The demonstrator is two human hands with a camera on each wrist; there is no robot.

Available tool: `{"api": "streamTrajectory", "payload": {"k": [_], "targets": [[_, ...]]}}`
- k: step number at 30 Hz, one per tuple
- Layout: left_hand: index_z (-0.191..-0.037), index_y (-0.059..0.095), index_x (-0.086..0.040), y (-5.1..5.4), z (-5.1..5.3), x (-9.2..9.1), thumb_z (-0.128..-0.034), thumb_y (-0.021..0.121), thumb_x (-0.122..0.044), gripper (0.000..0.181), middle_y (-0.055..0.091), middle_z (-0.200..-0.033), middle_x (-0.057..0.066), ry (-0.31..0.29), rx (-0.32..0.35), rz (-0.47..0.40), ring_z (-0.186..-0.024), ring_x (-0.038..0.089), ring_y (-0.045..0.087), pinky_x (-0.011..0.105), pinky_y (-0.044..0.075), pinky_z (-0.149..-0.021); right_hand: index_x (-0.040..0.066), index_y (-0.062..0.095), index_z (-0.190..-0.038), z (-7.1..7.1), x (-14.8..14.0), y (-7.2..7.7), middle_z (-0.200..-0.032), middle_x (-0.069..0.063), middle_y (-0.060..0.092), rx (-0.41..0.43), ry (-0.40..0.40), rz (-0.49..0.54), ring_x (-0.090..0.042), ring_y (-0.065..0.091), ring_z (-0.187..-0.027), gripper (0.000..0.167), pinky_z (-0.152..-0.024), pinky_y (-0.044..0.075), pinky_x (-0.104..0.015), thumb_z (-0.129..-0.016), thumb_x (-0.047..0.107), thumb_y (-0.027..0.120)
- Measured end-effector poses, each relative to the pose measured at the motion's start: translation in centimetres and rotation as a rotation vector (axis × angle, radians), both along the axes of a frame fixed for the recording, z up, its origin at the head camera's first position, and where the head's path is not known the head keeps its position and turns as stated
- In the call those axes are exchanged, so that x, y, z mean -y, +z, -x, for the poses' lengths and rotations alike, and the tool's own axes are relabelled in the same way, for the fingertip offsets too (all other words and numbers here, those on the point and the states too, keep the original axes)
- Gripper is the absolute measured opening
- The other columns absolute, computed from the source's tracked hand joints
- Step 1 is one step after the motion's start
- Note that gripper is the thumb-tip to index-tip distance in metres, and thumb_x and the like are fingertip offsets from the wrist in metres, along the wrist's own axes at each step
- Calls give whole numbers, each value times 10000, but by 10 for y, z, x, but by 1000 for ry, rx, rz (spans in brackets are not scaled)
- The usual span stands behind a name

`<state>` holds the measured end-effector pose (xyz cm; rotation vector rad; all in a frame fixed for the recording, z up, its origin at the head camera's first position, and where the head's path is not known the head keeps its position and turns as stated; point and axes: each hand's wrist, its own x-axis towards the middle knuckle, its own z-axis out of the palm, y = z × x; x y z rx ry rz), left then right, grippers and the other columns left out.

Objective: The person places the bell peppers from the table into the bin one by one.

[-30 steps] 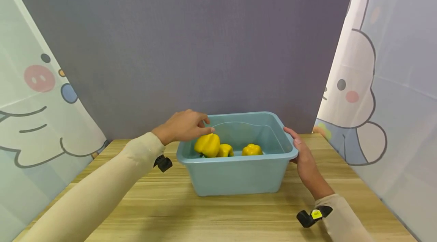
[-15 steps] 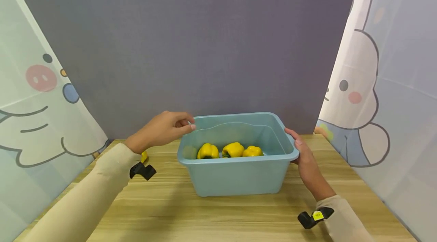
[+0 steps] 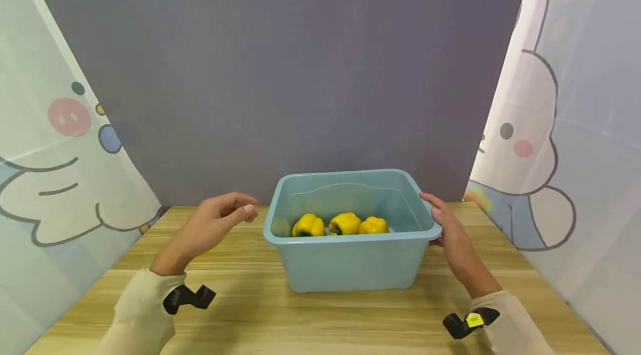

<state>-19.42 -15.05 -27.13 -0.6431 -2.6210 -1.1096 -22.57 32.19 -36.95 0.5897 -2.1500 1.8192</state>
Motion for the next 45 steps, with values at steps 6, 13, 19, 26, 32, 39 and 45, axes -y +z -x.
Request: {"api": "streamTrajectory", "payload": {"k": [6,13,19,26,32,39,45], "targets": [[-1202,673,-207,-13,0,3,-1010,591,-431,307,694,-997,-30,7,34,-53,-903,153,647,386,523,-802,242,394,-1520,0,1,-4,-1272,80,534,-14,15,19,-109,583,-1020,452,-745,488,-333,-1093,286,251],[-1222,667,-151,-21,4,6,-1024,594,-354,292,695,-960,-23,-16,40,-75,-885,165,650,395,526,-791,124,355,-1563,0,6,1,-1360,93,474,-78,-48,-117,-80,572,-1042,500,-746,516,-299,-1110,284,215],[-1219,668,-150,-21,4,13,-1032,586,-322,266,699,-988,-20,-16,36,-100,-912,170,656,375,539,-808,113,460,-1455,0,9,6,-1259,7,494,-43,-66,-104,-141,562,-957,461,-719,512,-322,-1105,294,222],[-1224,667,-127,-24,7,10,-1038,564,-352,309,703,-1013,29,-46,92,-190,-980,262,670,406,528,-896,141,481,-1442,-1,4,4,-1238,41,519,-47,-48,-71,-150,563,-951,444,-726,496,-312,-1105,295,236],[-1221,669,-136,-28,12,11,-1037,559,-373,320,699,-1018,27,-35,80,-181,-968,238,662,434,526,-893,130,453,-1461,-3,1,1,-1294,40,487,-69,-54,-73,-135,551,-989,454,-728,497,-305,-1108,287,215],[-1235,665,-134,-36,16,19,-1036,566,-364,319,698,-1023,31,17,64,-137,-939,185,658,383,533,-860,136,415,-1494,-4,2,-1,-1360,72,429,-68,-76,-115,-115,519,-1051,476,-752,489,-296,-1110,301,188],[-1256,661,-160,-44,17,28,-1024,585,-382,330,688,-995,-26,43,44,-102,-908,154,649,411,529,-820,135,420,-1488,-2,3,-1,-1343,41,445,-70,-61,-96,-121,522,-1047,470,-759,483,-289,-1110,296,193]]}}
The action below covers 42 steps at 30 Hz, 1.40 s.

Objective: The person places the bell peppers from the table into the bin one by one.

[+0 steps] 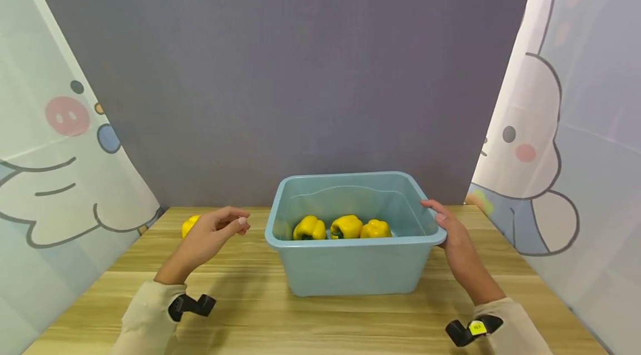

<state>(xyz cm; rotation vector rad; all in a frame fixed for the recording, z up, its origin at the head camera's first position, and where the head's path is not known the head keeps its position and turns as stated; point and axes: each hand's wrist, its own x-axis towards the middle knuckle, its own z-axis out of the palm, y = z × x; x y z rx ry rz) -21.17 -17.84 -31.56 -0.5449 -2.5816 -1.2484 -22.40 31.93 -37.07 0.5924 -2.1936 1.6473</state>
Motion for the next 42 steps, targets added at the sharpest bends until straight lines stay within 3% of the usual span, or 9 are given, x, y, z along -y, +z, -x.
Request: {"api": "streamTrajectory", "payload": {"k": [16,23,34,38,42], "targets": [[-1216,686,-170,-8,8,23,-1030,565,-407,325,685,-953,-56,182,-69,118,-850,134,634,377,513,-741,127,419,-1493,0,2,0,-1360,55,443,-7,-6,14,-126,516,-1060,479,-758,481,-292,-1110,303,191],[-1249,674,-178,-12,10,33,-1022,549,-467,389,681,-979,-44,215,-38,137,-876,136,629,392,506,-760,125,422,-1491,0,2,-1,-1358,69,451,-11,-11,20,-119,518,-1062,478,-757,481,-288,-1110,300,192],[-1246,678,-176,-19,12,42,-1023,529,-490,413,702,-1040,-10,284,-55,192,-933,186,657,474,525,-814,136,426,-1490,1,0,-4,-1318,50,480,-18,-2,34,-129,536,-1018,472,-731,478,-300,-1108,287,195],[-1220,696,-143,-22,14,48,-1032,544,-418,366,714,-1028,9,330,-119,229,-948,237,668,494,524,-810,143,417,-1500,2,0,-4,-1325,63,468,-16,-2,24,-126,531,-1028,478,-734,476,-301,-1106,287,188],[-1182,711,-107,-25,15,56,-1035,545,-371,344,720,-1004,38,402,-225,271,-928,275,670,519,515,-787,144,409,-1505,2,1,-3,-1339,63,453,-16,-6,13,-127,523,-1038,484,-737,474,-302,-1105,292,181]]}}
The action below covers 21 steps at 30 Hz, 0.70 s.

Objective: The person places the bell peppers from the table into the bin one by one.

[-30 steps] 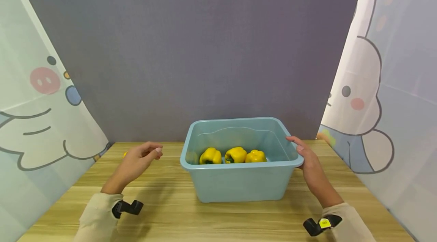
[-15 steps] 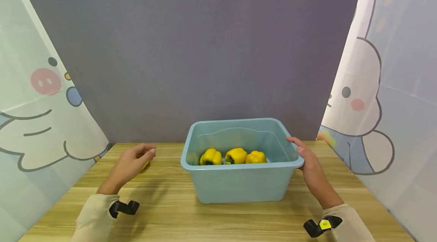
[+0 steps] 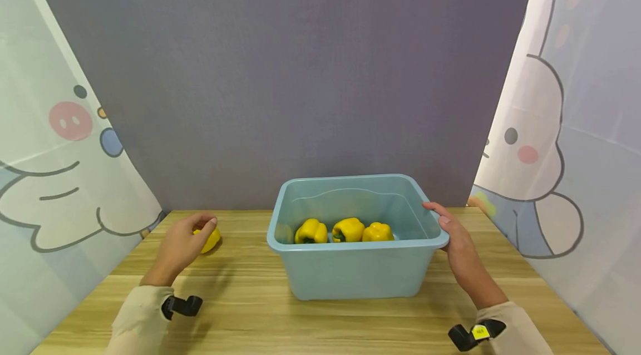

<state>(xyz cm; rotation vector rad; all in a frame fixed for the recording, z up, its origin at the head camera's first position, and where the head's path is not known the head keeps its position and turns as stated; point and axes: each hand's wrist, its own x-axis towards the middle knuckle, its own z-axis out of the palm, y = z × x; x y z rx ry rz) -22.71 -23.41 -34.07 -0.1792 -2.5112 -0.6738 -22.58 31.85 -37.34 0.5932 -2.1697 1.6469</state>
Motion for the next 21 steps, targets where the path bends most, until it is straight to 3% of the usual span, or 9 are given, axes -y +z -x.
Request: {"api": "streamTrajectory", "payload": {"k": [4,8,17,21], "targets": [[-1159,712,-85,-4,1,6,-1034,547,-340,327,716,-1040,100,40,-88,-11,-960,342,660,556,502,-801,144,408,-1508,-1,0,1,-1348,62,448,-4,-6,-3,-124,522,-1039,485,-733,478,-301,-1106,293,181],[-1154,712,-58,-8,3,11,-1023,566,-318,325,692,-1140,164,72,-125,-39,-1077,414,617,602,469,-880,145,409,-1508,-1,0,0,-1343,63,454,-5,-10,-4,-122,523,-1036,484,-732,478,-301,-1106,290,181],[-1198,678,11,-12,6,24,-984,620,-225,324,565,-1254,252,81,-157,-87,-1159,470,508,646,393,-945,140,412,-1502,-1,0,-1,-1315,51,478,-10,-17,-3,-133,530,-1027,484,-729,475,-309,-1105,293,182],[-1226,665,32,-15,5,31,-985,621,-224,354,550,-1266,261,86,-130,-85,-1178,476,475,643,357,-961,134,416,-1498,-1,1,0,-1319,43,481,-8,-14,8,-134,529,-1032,487,-734,471,-311,-1102,296,185]]}}
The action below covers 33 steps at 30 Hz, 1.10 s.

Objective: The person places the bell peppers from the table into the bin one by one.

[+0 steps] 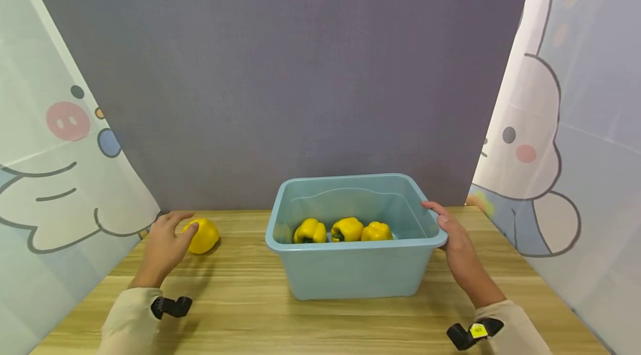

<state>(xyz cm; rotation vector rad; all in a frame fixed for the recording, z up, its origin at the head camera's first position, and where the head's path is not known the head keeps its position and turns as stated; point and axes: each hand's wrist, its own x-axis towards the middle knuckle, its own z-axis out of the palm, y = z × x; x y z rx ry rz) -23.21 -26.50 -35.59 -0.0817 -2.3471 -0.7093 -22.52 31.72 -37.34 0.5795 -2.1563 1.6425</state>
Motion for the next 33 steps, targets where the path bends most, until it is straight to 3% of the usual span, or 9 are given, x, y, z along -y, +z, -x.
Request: {"api": "streamTrajectory", "payload": {"k": [19,33], "targets": [[-1306,602,76,-15,2,12,-1014,587,-227,420,497,-1387,311,-30,165,-19,-1284,529,406,685,297,-1036,129,415,-1499,0,2,0,-1311,41,487,-9,17,19,-131,532,-1026,486,-734,473,-302,-1105,296,184],[-1231,648,82,-20,7,13,-991,618,-184,359,505,-1371,325,-45,175,-30,-1271,528,429,656,305,-1047,132,394,-1515,0,0,-2,-1338,48,463,-17,10,-3,-132,523,-1046,491,-739,474,-294,-1110,290,166]]}}
